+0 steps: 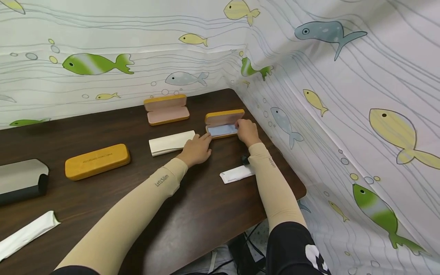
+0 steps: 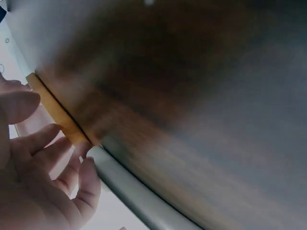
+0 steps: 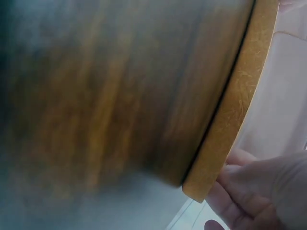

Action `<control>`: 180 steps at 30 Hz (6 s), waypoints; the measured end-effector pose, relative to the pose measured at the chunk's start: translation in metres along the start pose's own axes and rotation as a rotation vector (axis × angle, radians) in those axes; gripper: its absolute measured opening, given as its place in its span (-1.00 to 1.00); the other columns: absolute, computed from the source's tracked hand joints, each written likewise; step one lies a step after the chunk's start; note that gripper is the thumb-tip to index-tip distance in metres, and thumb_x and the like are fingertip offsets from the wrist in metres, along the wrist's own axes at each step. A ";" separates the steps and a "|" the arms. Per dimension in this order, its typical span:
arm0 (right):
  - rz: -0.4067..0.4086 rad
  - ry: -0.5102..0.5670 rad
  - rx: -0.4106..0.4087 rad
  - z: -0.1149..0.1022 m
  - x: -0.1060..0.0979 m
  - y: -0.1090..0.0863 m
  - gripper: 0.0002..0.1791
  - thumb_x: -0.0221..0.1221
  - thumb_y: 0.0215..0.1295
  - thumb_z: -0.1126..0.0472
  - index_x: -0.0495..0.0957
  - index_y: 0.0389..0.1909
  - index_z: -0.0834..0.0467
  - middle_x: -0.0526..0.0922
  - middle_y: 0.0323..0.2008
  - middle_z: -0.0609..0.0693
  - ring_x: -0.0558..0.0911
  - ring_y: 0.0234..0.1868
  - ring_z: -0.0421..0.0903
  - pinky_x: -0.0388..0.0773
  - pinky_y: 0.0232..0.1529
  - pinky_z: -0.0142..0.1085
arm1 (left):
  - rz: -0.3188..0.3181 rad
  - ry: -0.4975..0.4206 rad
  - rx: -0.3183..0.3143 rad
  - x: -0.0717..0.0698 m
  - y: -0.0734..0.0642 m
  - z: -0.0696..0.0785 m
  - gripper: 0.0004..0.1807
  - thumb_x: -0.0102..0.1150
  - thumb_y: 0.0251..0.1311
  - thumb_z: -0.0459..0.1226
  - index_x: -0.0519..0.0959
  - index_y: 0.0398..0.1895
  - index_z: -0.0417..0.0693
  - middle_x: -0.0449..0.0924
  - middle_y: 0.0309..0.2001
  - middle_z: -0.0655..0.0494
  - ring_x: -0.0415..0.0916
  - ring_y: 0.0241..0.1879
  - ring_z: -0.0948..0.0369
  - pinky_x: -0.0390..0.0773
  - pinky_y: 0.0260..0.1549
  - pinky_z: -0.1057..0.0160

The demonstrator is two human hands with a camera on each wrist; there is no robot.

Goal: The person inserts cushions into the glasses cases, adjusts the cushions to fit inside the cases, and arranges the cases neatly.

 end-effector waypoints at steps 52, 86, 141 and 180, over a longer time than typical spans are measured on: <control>0.160 0.334 0.058 0.021 0.000 -0.018 -0.75 0.20 0.42 0.39 0.49 0.07 0.28 0.39 0.06 0.23 0.46 0.06 0.14 0.43 0.16 -0.04 | 0.089 -0.633 -0.048 -0.005 0.009 0.009 -0.43 -0.12 0.52 -0.31 0.12 0.54 -0.18 0.44 -0.56 0.07 0.31 -0.64 0.18 0.41 -0.41 0.16; -0.465 0.084 0.054 0.045 -0.053 -0.107 -0.61 0.26 0.40 0.25 0.49 0.13 0.35 0.58 0.07 0.32 0.55 0.07 0.24 0.48 0.13 0.09 | -0.094 -0.029 0.147 0.012 -0.041 0.079 -0.56 0.25 0.37 0.01 0.56 0.15 -0.05 0.55 0.05 -0.02 0.53 0.01 0.03 0.65 -0.14 0.02; -0.586 0.789 -0.134 -0.002 -0.012 -0.113 -0.72 0.14 0.48 0.37 0.48 0.12 0.41 0.56 -0.14 0.22 0.69 -0.22 0.06 0.71 -0.16 -0.15 | -0.343 -1.264 -0.130 -0.008 -0.083 -0.016 -0.66 0.12 0.42 -0.44 0.43 0.20 -0.37 0.61 -0.01 -0.24 0.72 -0.29 0.15 0.67 -0.17 0.20; -0.619 1.071 -0.058 -0.138 0.011 -0.050 -0.68 0.06 0.49 0.46 0.43 0.21 0.42 0.59 -0.08 0.21 0.72 -0.27 -0.06 0.69 -0.23 -0.35 | -0.082 -1.411 -0.317 -0.051 -0.147 -0.138 -0.52 0.02 0.50 -0.37 0.25 0.38 -0.42 0.41 0.14 -0.30 0.69 -0.29 0.25 0.63 -0.25 0.41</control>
Point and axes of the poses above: each hand's wrist, its own y-axis towards the middle knuckle, its own x-axis out of the palm, z = x × y, the point moved 1 cm from there along y, towards the middle knuckle
